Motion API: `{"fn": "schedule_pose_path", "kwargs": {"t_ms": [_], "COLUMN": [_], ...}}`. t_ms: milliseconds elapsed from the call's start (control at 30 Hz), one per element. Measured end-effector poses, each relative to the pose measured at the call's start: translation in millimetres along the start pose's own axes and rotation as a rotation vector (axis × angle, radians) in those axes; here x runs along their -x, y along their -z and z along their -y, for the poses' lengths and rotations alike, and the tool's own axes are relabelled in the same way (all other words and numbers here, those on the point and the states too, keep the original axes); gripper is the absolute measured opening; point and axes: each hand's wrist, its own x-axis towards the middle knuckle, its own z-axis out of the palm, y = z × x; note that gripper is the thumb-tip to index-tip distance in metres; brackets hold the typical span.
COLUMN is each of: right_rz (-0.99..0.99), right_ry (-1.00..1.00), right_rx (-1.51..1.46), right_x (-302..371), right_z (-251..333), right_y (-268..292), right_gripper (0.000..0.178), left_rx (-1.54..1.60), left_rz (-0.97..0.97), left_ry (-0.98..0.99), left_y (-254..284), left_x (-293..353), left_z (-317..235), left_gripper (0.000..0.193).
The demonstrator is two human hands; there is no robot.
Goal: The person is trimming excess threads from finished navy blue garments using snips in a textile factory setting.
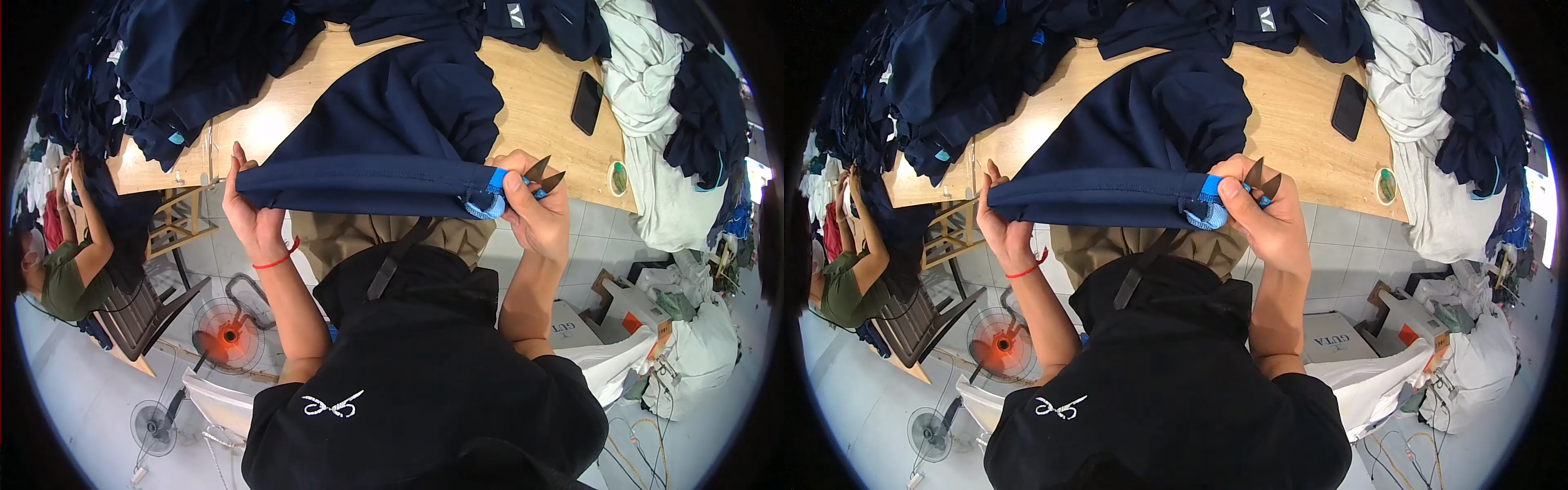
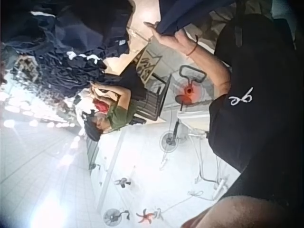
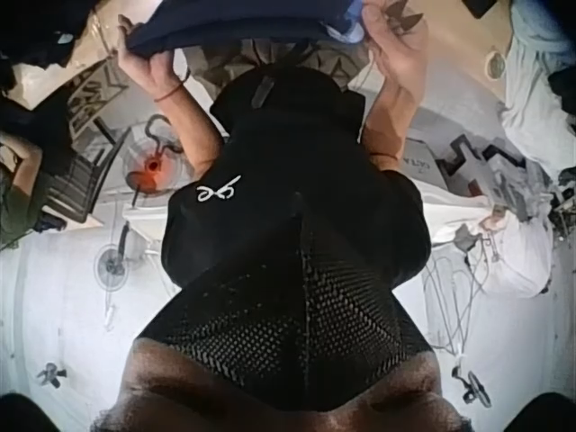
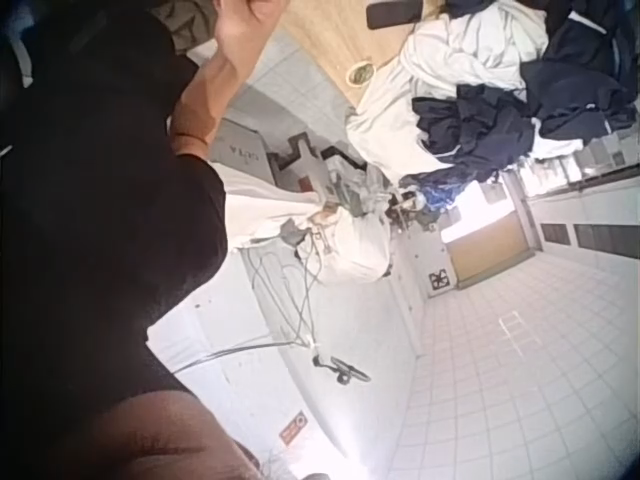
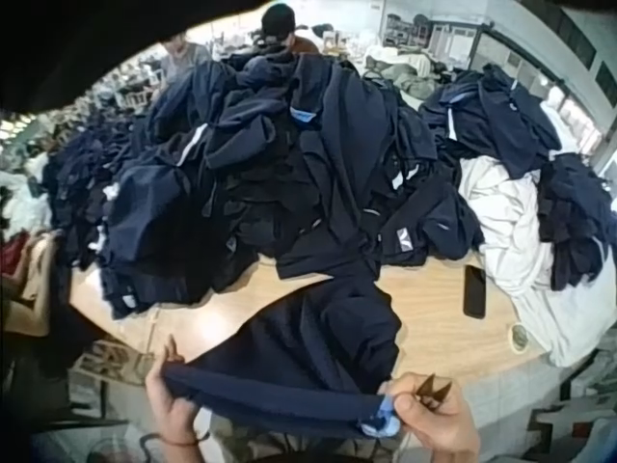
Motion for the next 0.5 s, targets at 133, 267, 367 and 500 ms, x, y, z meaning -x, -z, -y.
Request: {"fn": "schedule_pose_path", "kwargs": {"t_ms": [133,267,367,500], "right_rz": [-0.017,-0.091,-0.007,-0.085], "right_ry": [-0.080,-0.217,-0.259,-0.263], "right_rx": [-0.069,-0.261,-0.353,-0.362], "right_x": [-1,-5,-6,-12], "right_z": [5,11,3,16], "right_y": [-3,-24,-19,-37], "right_gripper": [0.023,0.020,0.023,0.027], "left_rx": [-0.097,-0.113,-0.073,-0.318], "left_rz": [-0.021,0.047,0.255,0.168], "left_ry": [-0.031,0.006,0.141,0.061], "left_y": [-2,-9,-14,-41], "left_x": [-4,1,8,25], "left_z": [6,21,31,52], "left_gripper": [0.038,0.042,0.050,0.054]}}
